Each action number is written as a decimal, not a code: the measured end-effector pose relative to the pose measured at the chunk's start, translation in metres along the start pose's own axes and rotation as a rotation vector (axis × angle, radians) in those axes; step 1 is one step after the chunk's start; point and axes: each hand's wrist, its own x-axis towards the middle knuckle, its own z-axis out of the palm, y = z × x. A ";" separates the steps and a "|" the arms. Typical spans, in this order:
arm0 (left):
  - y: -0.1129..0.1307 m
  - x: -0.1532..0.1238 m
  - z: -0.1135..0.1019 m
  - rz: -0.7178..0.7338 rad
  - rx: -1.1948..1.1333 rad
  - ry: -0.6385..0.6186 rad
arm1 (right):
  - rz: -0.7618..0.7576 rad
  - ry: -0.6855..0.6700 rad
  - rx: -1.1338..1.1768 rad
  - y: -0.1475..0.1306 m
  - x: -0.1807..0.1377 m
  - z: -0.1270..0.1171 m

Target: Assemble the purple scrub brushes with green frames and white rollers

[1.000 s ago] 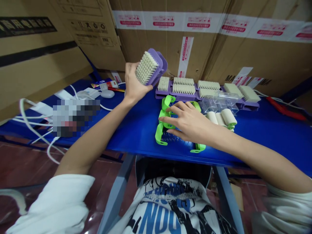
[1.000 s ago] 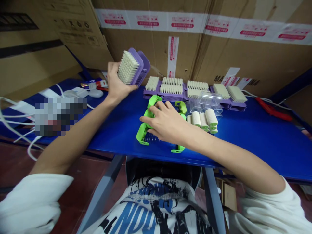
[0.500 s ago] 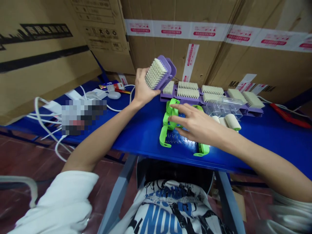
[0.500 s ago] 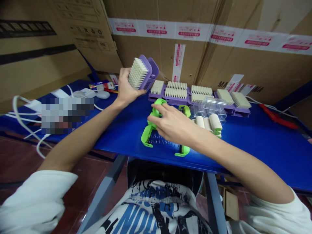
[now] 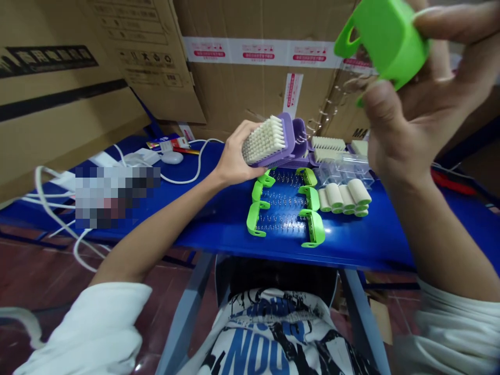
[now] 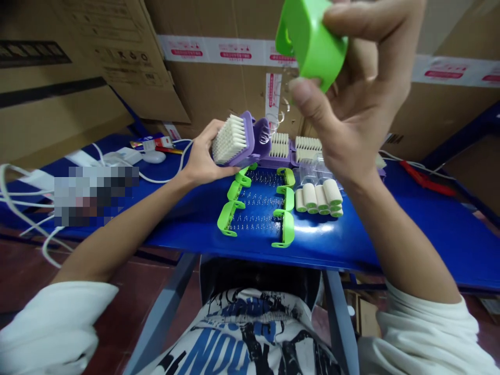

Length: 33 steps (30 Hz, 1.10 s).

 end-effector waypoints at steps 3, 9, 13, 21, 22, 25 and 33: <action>0.014 0.000 -0.001 0.000 -0.014 0.008 | -0.102 0.294 0.011 -0.008 -0.001 0.009; 0.040 -0.001 -0.007 0.019 0.018 0.047 | -0.021 -0.058 -0.192 -0.018 -0.002 0.014; 0.041 -0.001 -0.006 0.006 -0.016 0.056 | -0.016 -0.265 -0.387 -0.021 -0.001 0.012; 0.031 0.002 -0.006 0.082 -0.173 0.067 | 0.046 -0.212 -0.199 -0.019 -0.008 0.008; 0.031 0.002 -0.006 0.077 -0.175 0.066 | 0.062 -0.202 -0.196 -0.018 -0.009 0.008; 0.036 0.002 -0.006 0.114 -0.198 0.060 | 0.039 -0.193 -0.197 -0.018 -0.010 0.006; 0.046 0.002 -0.005 -0.005 -0.203 0.055 | 0.002 -0.220 -0.069 -0.021 -0.009 0.004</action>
